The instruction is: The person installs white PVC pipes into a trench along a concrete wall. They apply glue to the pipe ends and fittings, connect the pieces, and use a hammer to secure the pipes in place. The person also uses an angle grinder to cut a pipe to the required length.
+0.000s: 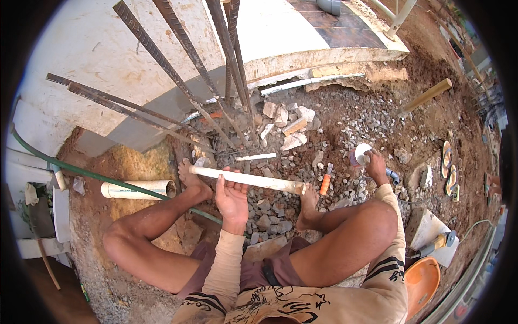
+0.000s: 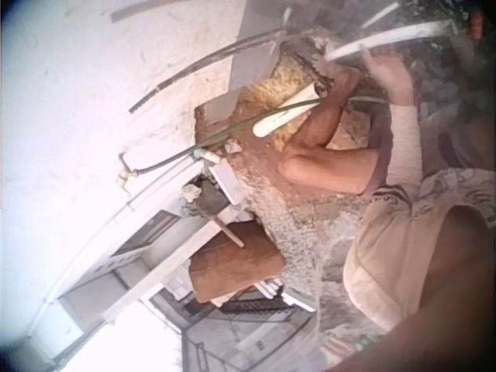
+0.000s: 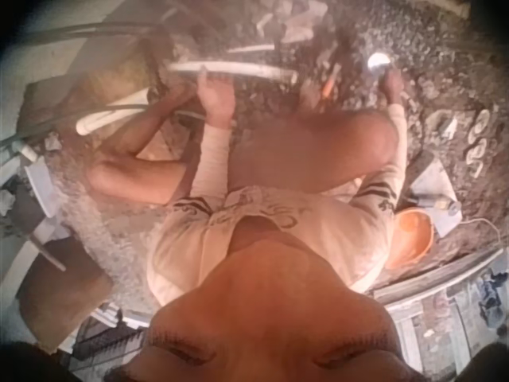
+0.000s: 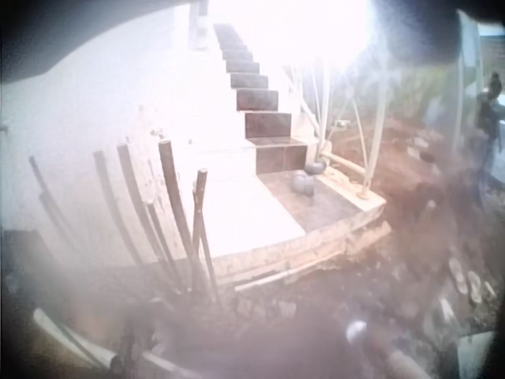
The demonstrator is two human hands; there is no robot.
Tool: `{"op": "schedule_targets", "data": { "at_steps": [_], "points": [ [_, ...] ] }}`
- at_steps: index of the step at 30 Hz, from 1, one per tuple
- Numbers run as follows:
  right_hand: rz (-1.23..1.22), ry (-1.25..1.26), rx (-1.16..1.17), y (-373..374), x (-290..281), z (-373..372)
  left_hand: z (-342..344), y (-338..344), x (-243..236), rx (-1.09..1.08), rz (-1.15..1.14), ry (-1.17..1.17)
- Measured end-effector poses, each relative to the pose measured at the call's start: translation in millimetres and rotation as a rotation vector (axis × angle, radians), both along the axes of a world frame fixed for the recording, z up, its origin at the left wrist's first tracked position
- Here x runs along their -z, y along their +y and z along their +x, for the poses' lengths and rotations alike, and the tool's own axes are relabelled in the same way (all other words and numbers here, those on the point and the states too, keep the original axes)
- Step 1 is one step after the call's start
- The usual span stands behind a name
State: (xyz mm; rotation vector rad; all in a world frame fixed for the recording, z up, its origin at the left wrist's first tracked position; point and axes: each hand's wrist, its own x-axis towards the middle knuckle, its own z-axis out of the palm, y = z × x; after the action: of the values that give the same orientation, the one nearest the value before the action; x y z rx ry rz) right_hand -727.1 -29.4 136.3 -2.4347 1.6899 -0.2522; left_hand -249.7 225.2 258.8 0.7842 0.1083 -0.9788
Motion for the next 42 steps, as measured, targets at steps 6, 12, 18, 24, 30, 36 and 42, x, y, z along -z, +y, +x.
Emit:
{"op": "schedule_targets", "data": {
  "at_steps": [6,12,18,24,30,36,42],
  "points": [
    [0.048,-0.023,0.146,10,-7,11,5,1,12,0.441,0.086,-0.887],
    [-0.008,-0.037,0.114,7,1,11,-14,-7,17,0.623,0.134,-1.279],
    [-0.046,-0.059,0.126,9,-6,8,-28,-20,13,0.661,0.078,-1.343],
    [0.029,-0.042,0.17,6,-5,8,-25,-33,23,0.787,0.141,-1.57],
    [-0.03,-0.102,0.193,4,-7,7,-30,-60,48,1.121,0.315,-1.513],
    [0.058,-0.111,0.199,8,2,-4,-49,-94,100,1.171,0.157,-1.55],
    [-0.031,-0.266,0.293,14,-30,-14,-78,-145,132,1.309,0.077,-1.465]
  ]
}}
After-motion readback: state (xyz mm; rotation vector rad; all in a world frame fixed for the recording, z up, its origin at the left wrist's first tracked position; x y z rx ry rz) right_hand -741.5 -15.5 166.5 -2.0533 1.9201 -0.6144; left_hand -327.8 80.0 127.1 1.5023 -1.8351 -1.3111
